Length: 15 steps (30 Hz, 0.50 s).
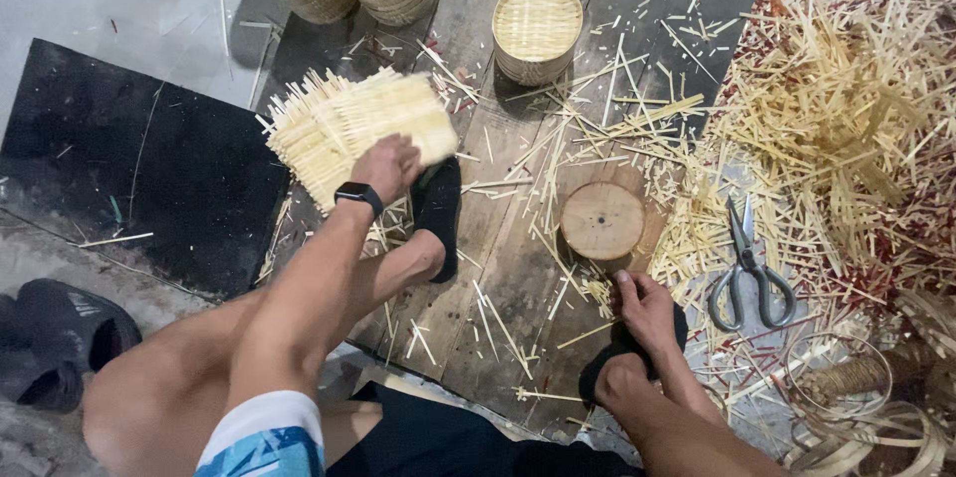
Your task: The person weaves thin bamboo strips into mats, trims the edges with scissors, and fits the mats into circular bamboo frames to construct small containers.
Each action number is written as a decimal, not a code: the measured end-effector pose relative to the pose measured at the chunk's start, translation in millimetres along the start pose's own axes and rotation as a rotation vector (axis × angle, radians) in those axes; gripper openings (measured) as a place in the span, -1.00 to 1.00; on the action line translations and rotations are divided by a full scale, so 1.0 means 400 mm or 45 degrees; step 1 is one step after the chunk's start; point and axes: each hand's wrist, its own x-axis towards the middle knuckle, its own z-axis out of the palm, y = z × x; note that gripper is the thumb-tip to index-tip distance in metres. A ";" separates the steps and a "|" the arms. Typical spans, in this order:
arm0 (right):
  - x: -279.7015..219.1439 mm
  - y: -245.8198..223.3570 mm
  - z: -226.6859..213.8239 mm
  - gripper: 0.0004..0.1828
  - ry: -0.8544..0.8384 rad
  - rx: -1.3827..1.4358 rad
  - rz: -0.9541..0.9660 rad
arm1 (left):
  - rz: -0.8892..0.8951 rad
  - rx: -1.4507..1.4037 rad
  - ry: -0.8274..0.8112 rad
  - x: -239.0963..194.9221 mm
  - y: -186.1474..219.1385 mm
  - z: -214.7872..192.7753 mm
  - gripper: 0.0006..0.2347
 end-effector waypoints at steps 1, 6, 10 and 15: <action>0.001 0.000 -0.002 -0.64 -0.008 -0.001 -0.007 | 0.062 -0.046 0.013 -0.004 0.004 0.010 -0.77; -0.008 -0.002 -0.008 -0.64 0.007 -0.075 -0.065 | -0.546 0.147 0.278 -0.004 -0.022 -0.027 -0.60; -0.009 -0.020 -0.006 -0.65 0.012 -0.165 -0.036 | -0.851 0.160 -0.018 0.002 -0.044 -0.044 -0.58; -0.007 -0.028 -0.001 -0.66 0.037 -0.179 -0.049 | -0.999 -0.083 0.240 0.019 -0.086 -0.012 -0.78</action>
